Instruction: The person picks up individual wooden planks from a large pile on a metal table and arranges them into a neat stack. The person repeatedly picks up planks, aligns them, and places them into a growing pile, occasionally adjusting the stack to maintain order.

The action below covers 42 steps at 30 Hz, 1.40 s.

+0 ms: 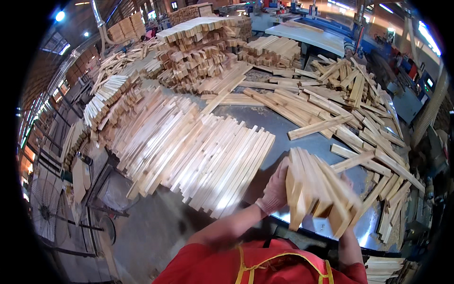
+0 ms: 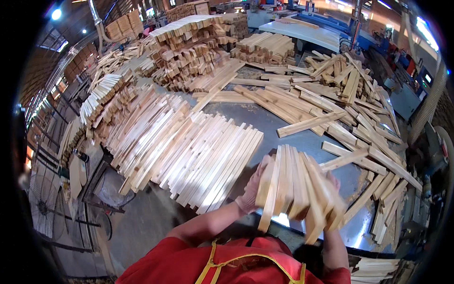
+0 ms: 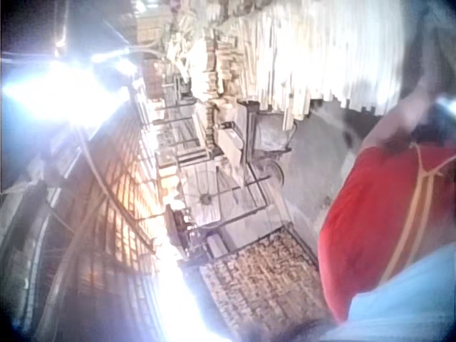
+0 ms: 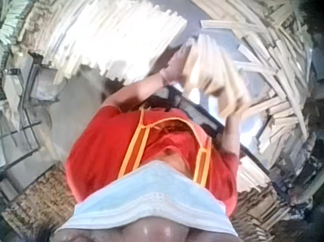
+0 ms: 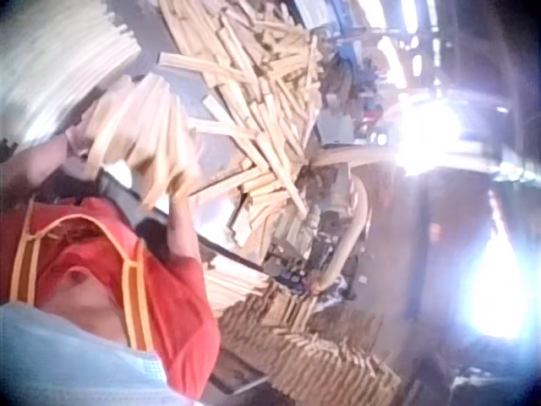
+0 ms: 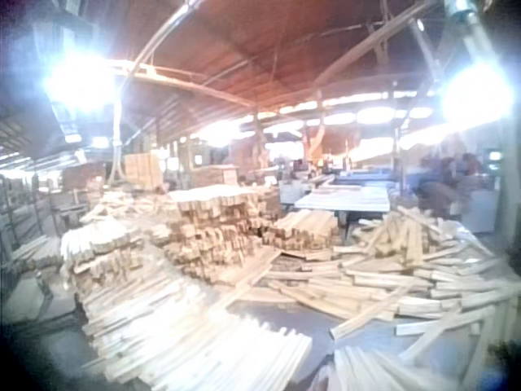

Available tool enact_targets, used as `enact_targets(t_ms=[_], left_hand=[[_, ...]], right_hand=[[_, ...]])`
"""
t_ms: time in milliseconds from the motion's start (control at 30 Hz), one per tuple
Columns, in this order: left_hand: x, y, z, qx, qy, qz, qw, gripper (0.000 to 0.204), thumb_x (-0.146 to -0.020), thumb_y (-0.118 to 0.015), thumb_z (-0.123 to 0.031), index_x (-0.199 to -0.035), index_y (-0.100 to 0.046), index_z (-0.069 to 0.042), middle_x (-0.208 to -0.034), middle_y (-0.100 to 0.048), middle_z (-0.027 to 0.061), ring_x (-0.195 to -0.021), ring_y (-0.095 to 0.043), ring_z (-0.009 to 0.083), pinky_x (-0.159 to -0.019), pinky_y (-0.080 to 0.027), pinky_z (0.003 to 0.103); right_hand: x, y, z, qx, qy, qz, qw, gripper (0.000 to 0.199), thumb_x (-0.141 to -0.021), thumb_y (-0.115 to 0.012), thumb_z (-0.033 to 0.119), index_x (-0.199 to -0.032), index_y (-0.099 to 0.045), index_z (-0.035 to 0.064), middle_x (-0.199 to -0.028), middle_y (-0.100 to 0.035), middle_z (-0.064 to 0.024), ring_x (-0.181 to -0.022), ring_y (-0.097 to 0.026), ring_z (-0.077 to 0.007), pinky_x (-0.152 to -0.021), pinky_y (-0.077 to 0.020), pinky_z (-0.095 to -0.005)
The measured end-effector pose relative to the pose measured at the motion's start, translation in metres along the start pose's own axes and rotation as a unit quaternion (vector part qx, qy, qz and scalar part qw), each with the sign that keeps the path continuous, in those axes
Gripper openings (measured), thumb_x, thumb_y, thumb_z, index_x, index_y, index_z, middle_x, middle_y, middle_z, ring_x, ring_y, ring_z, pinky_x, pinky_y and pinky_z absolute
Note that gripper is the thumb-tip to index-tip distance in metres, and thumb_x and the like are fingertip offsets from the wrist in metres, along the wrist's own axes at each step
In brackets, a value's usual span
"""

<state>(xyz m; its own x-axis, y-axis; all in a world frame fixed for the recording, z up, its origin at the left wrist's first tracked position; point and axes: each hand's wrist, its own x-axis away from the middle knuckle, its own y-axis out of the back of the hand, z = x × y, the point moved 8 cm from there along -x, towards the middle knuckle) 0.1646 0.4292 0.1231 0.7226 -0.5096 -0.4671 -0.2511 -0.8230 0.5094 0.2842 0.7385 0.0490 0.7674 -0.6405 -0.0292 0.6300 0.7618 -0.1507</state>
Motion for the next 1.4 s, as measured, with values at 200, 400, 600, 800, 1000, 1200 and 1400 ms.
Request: enact_targets(t_ms=[200, 400, 600, 800, 1000, 1200, 1400], left_hand=[[0.059, -0.024, 0.052, -0.066, 0.065, 0.153, 0.984, 0.094, -0.093, -0.068, -0.020, -0.169, -0.017, 0.000, -0.170, -0.032, 0.0271, -0.149, -0.048, 0.0386, -0.120, -0.043, 0.044], [0.118, -0.058, 0.120, -0.292, 0.116, 0.339, 0.887, 0.072, -0.099, -0.048, -0.014, -0.165, -0.025, 0.006, -0.157, -0.051, 0.0256, -0.143, -0.054, 0.0363, -0.114, -0.047, 0.047], [0.083, -0.041, 0.143, -0.152, 0.242, 0.290, 0.913, 0.033, -0.099, -0.060, -0.027, -0.121, -0.061, -0.004, -0.123, -0.070, 0.0237, -0.120, -0.067, 0.0412, -0.102, -0.052, 0.050], [0.048, -0.072, 0.144, -0.105, 0.429, 0.199, 0.875, 0.078, -0.089, -0.076, -0.049, -0.145, -0.054, 0.001, -0.150, -0.055, 0.0299, -0.139, -0.055, 0.0455, -0.115, -0.047, 0.048], [0.054, -0.122, 0.139, -0.062, 0.419, 0.276, 0.863, 0.092, -0.085, -0.078, -0.049, -0.154, -0.045, 0.003, -0.155, -0.050, 0.0313, -0.144, -0.051, 0.0452, -0.119, -0.045, 0.048], [0.013, -0.243, 0.043, -0.050, 0.386, 0.396, 0.832, 0.090, -0.083, -0.077, -0.045, -0.149, -0.046, 0.008, -0.153, -0.050, 0.0330, -0.144, -0.051, 0.0455, -0.120, -0.045, 0.047], [0.005, -0.278, 0.032, 0.007, 0.372, 0.418, 0.829, 0.095, -0.083, -0.078, -0.045, -0.155, -0.043, 0.006, -0.157, -0.049, 0.0295, -0.145, -0.050, 0.0438, -0.120, -0.044, 0.046]], right_hand=[[0.091, -0.043, -0.011, 0.004, -0.139, 0.161, 0.977, 0.062, -0.108, -0.062, 0.029, -0.161, -0.043, 0.0024, -0.151, -0.060, -0.0159, -0.129, -0.065, -0.0274, -0.116, -0.0490, -0.0437], [0.079, -0.030, -0.082, 0.642, 0.028, 0.248, 0.725, 0.065, -0.097, -0.062, 0.015, -0.158, -0.044, 0.0002, -0.154, -0.055, -0.0266, -0.143, -0.052, -0.0398, -0.120, -0.0447, -0.0419], [0.055, -0.015, -0.115, 0.334, -0.139, 0.292, 0.885, 0.078, -0.090, -0.067, 0.021, -0.158, -0.039, -0.0074, -0.145, -0.063, -0.0272, -0.132, -0.062, -0.0425, -0.114, -0.0486, -0.0414], [0.050, -0.049, -0.108, 0.254, -0.187, 0.157, 0.936, 0.101, -0.085, -0.082, 0.025, -0.165, -0.028, -0.0066, -0.145, -0.064, -0.0251, -0.132, -0.062, -0.0308, -0.114, -0.0469, -0.0368], [0.054, -0.009, -0.117, 0.215, -0.253, 0.067, 0.941, 0.116, -0.078, -0.090, 0.030, -0.168, -0.025, -0.0020, -0.148, -0.061, -0.0260, -0.129, -0.065, -0.0330, -0.110, -0.0513, -0.0383], [0.054, 0.133, -0.097, -0.071, -0.267, -0.048, 0.960, 0.094, -0.083, -0.080, -0.006, -0.164, -0.032, 0.0054, -0.131, -0.069, -0.0148, -0.119, -0.068, -0.0274, -0.105, -0.0556, -0.0387], [0.043, 0.166, -0.081, -0.037, -0.281, -0.039, 0.958, 0.087, -0.081, -0.082, -0.010, -0.158, -0.043, 0.0036, -0.134, -0.068, -0.0119, -0.118, -0.068, -0.0246, -0.105, -0.0559, -0.0377]])
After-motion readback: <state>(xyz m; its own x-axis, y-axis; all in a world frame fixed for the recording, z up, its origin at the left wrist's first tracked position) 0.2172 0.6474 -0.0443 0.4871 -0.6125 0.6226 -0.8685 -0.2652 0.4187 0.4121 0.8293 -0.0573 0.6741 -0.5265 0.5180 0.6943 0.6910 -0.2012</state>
